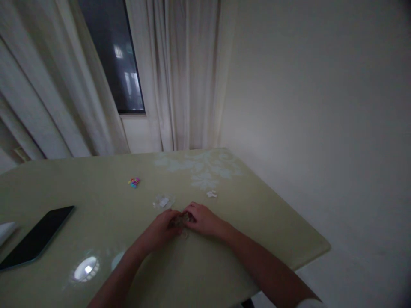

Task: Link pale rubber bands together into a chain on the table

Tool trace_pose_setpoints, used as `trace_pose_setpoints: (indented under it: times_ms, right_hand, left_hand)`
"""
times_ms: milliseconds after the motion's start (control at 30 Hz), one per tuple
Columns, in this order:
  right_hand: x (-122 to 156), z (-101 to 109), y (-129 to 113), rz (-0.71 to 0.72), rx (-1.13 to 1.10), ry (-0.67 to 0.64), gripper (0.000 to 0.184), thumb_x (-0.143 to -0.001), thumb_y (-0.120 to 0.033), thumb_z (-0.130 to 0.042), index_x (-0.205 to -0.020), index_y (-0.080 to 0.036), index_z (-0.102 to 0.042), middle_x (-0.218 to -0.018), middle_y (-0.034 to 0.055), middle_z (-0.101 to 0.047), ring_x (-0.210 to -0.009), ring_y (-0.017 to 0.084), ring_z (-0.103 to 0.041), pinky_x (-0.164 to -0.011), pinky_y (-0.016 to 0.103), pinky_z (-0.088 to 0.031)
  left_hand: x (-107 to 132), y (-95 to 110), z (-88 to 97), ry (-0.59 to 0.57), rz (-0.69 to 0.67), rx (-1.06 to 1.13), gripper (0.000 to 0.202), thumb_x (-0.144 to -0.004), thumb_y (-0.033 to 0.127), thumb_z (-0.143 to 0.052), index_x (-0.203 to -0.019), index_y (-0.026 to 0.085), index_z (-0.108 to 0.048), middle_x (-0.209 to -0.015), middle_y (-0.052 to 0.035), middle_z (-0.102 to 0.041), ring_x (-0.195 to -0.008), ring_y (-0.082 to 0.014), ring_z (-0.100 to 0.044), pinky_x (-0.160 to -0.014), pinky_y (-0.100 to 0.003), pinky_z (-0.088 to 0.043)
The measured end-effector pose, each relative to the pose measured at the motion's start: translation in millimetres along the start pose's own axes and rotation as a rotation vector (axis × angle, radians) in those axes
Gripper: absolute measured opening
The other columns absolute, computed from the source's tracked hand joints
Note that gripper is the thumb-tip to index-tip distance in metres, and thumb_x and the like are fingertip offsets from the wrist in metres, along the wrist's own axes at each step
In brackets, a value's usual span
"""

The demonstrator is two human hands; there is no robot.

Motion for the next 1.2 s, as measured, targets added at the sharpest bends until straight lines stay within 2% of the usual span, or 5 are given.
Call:
trace_pose_setpoints:
  times_ms: [200,400,633,767,1200]
  right_hand:
    - [0.2,1.2,-3.7,-0.004,-0.035,0.030,0.004,-0.093,-0.019,-0.069,-0.096,-0.018,-0.071,-0.093,0.0041,-0.066,-0.086,0.018,-0.061,-0.080,0.027,-0.047]
    - [5.8,14.4,-4.3,0.008,-0.118,0.054,0.014,-0.094,-0.019,-0.067,-0.107,-0.018,-0.073,-0.102,0.0056,-0.067,-0.086,0.016,-0.063,-0.081,0.027,-0.050]
    - [7.7,4.4,-4.3,0.024,-0.113,0.035,0.024,-0.094,-0.025,-0.070,-0.117,-0.020,-0.074,-0.112,0.0076,-0.064,-0.088,0.016,-0.065,-0.083,0.027,-0.052]
    - [10.0,3.7,-5.2,0.042,-0.091,0.051,0.028,-0.097,-0.028,-0.067,-0.123,-0.022,-0.072,-0.117,0.0085,-0.064,-0.101,0.019,-0.066,-0.093,0.030,-0.052]
    - [11.9,4.7,-8.1,-0.006,0.036,0.060,0.030,-0.097,-0.030,-0.065,-0.126,-0.024,-0.070,-0.120,0.0069,-0.065,-0.102,0.019,-0.065,-0.089,0.028,-0.052]
  left_hand:
    - [-5.4,3.9,-3.7,0.117,-0.019,-0.059,0.016,-0.091,0.029,-0.055,-0.085,0.021,-0.067,-0.091,-0.0073,-0.068,-0.087,-0.0244,-0.066,-0.079,-0.034,-0.050]
    - [4.9,1.1,4.2,0.081,-0.078,-0.082,0.034,-0.085,0.027,-0.065,-0.118,0.027,-0.073,-0.121,-0.0090,-0.072,-0.116,-0.0290,-0.064,-0.104,-0.042,-0.047]
    - [-45.9,-43.8,104.7,0.302,0.111,-0.432,0.038,-0.098,0.036,-0.045,-0.107,0.016,-0.076,-0.108,-0.0146,-0.074,-0.097,-0.0280,-0.072,-0.095,-0.041,-0.054]
    - [-75.0,-82.0,165.0,0.507,0.274,-0.642,0.051,-0.097,0.043,-0.048,-0.134,0.011,-0.065,-0.148,-0.0248,-0.056,-0.131,-0.0467,-0.054,-0.105,-0.062,-0.045]
    - [-61.3,-185.0,209.9,0.322,0.366,-0.974,0.033,-0.105,0.028,-0.035,-0.110,0.016,-0.065,-0.110,-0.0141,-0.072,-0.100,-0.0281,-0.071,-0.088,-0.035,-0.053]
Point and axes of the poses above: each hand's wrist, its own x-axis away from the middle knuckle, its own z-axis out of the back of the hand, y = z × x, the point moved 8 cm from there along -x, towards the middle knuckle
